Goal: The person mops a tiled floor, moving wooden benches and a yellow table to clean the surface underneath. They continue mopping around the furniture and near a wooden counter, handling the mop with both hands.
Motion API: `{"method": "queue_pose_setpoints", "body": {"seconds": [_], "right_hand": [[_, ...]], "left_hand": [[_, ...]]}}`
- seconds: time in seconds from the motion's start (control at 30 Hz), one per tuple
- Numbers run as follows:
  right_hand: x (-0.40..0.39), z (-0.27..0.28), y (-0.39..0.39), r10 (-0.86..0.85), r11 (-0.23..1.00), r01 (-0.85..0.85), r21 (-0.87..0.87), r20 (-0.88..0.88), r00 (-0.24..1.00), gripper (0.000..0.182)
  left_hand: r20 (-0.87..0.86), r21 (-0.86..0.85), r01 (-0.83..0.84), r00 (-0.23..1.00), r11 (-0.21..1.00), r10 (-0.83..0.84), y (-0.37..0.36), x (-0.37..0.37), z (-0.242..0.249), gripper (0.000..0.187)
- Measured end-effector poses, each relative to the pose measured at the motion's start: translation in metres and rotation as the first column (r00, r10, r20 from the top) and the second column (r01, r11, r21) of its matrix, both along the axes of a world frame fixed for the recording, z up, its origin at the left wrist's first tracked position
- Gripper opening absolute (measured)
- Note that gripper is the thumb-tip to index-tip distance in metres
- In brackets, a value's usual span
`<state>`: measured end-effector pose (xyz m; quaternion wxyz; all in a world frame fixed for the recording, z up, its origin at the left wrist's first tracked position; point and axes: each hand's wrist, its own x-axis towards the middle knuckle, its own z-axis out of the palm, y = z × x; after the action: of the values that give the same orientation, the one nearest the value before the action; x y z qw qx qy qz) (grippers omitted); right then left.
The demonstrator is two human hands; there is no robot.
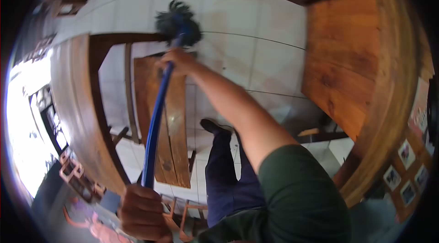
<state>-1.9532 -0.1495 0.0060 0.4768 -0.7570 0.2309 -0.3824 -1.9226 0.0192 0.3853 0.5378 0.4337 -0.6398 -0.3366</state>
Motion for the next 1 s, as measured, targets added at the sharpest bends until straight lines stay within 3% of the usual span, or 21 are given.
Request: {"method": "queue_pose_setpoints", "body": {"seconds": [0.03, 0.07, 0.1, 0.13, 0.17, 0.2, 0.23, 0.3, 0.33, 0.37, 0.4, 0.47, 0.5, 0.63, 0.67, 0.7, 0.73, 0.8, 0.87, 1.0], "right_hand": [[-0.009, -0.010, 0.007, -0.015, 0.999, 0.015, 0.044, -0.012, 1.000, 0.016], [-0.029, 0.012, 0.014, -0.072, 0.992, 0.070, 0.103, 0.015, 0.997, 0.013], [-0.048, 0.017, 0.023, -0.050, 0.998, 0.054, 0.035, -0.103, 0.993, 0.013], [-0.062, 0.014, 0.040, -0.127, 0.985, 0.131, 0.111, -0.045, 0.991, 0.012], [-0.083, 0.021, 0.052, -0.034, 0.965, 0.063, 0.256, -0.116, 0.993, 0.013], [-0.105, 0.014, 0.067, -0.129, 0.984, 0.156, 0.082, -0.264, 0.956, 0.023], [-0.125, 0.011, 0.085, -0.263, 0.964, 0.266, -0.024, -0.265, 0.928, 0.033], [-0.169, 0.000, 0.117, -0.332, 0.935, 0.355, -0.007, -0.375, 0.866, 0.039], [-0.198, 0.004, 0.129, -0.348, 0.902, 0.424, 0.078, -0.448, 0.823, 0.041], [-0.222, 0.002, 0.139, -0.355, 0.894, 0.447, 0.029, -0.564, 0.745, 0.044], [-0.245, -0.014, 0.154, -0.370, 0.868, 0.491, 0.067, -0.572, 0.732, 0.046], [-0.261, -0.020, 0.179, -0.479, 0.844, 0.531, -0.077, -0.555, 0.680, 0.048], [-0.259, -0.018, 0.188, -0.542, 0.817, 0.558, -0.142, -0.518, 0.662, 0.048], [-0.206, -0.014, 0.224, -0.548, 0.816, 0.578, -0.033, -0.366, 0.753, 0.039], [-0.174, -0.002, 0.227, -0.597, 0.799, 0.598, -0.059, -0.191, 0.779, 0.036], [-0.163, -0.001, 0.231, -0.484, 0.865, 0.501, -0.016, -0.290, 0.826, 0.036], [-0.144, -0.007, 0.234, -0.465, 0.885, 0.457, -0.090, -0.217, 0.858, 0.036], [-0.110, 0.011, 0.235, -0.361, 0.932, 0.356, -0.067, -0.249, 0.899, 0.038], [-0.088, 0.021, 0.231, -0.248, 0.968, 0.244, -0.052, -0.307, 0.919, 0.042], [-0.086, 0.036, 0.227, -0.141, 0.988, 0.156, 0.013, -0.362, 0.922, 0.044]], "left_hand": [[-0.062, 0.020, 0.161, 0.985, 0.987, -0.159, 0.000, 0.026, 0.007, 0.043], [-0.225, -0.106, 0.342, 0.907, 0.934, -0.357, -0.023, 0.035, 0.009, 0.052], [-0.282, -0.032, 0.257, 0.925, 0.966, -0.255, -0.020, 0.037, 0.021, 0.051], [-0.329, 0.001, 0.250, 0.914, 0.968, -0.236, -0.014, 0.045, 0.022, 0.052], [-0.376, 0.033, 0.244, 0.902, 0.969, -0.214, -0.007, 0.053, 0.023, 0.052], [-0.458, -0.045, 0.336, 0.830, 0.941, -0.319, -0.009, 0.058, 0.011, 0.054], [-0.521, -0.048, 0.289, 0.809, 0.956, -0.271, -0.003, 0.056, -0.001, 0.053], [-0.641, 0.043, 0.257, 0.749, 0.965, -0.171, 0.020, 0.056, -0.044, 0.050], [-0.663, 0.081, 0.230, 0.739, 0.970, -0.120, 0.021, 0.042, -0.063, 0.039], [-0.669, 0.144, 0.257, 0.737, 0.956, -0.097, 0.023, 0.030, -0.071, 0.044], [-0.697, 0.121, 0.281, 0.707, 0.952, -0.120, 0.032, 0.016, -0.088, 0.046], [-0.736, 0.073, 0.298, 0.660, 0.952, -0.151, 0.052, -0.008, -0.097, 0.046], [-0.705, 0.004, 0.330, 0.670, 0.944, -0.231, 0.062, -0.010, -0.095, 0.044], [-0.601, 0.028, 0.276, 0.773, 0.961, -0.205, 0.120, 0.011, -0.054, 0.043], [-0.535, -0.001, 0.266, 0.814, 0.964, -0.225, 0.133, 0.021, -0.044, 0.044], [-0.546, -0.014, 0.287, 0.801, 0.958, -0.247, 0.147, 0.032, -0.031, 0.044], [-0.489, 0.005, 0.342, 0.821, 0.940, -0.296, 0.161, 0.041, -0.018, 0.039], [-0.430, 0.014, 0.402, 0.829, 0.916, -0.357, 0.184, 0.046, -0.005, 0.034], [-0.334, 0.058, 0.337, 0.893, 0.940, -0.300, 0.203, 0.045, -0.002, 0.035], [-0.322, 0.013, 0.215, 0.925, 0.976, -0.199, 0.222, 0.042, -0.020, 0.042]]}}
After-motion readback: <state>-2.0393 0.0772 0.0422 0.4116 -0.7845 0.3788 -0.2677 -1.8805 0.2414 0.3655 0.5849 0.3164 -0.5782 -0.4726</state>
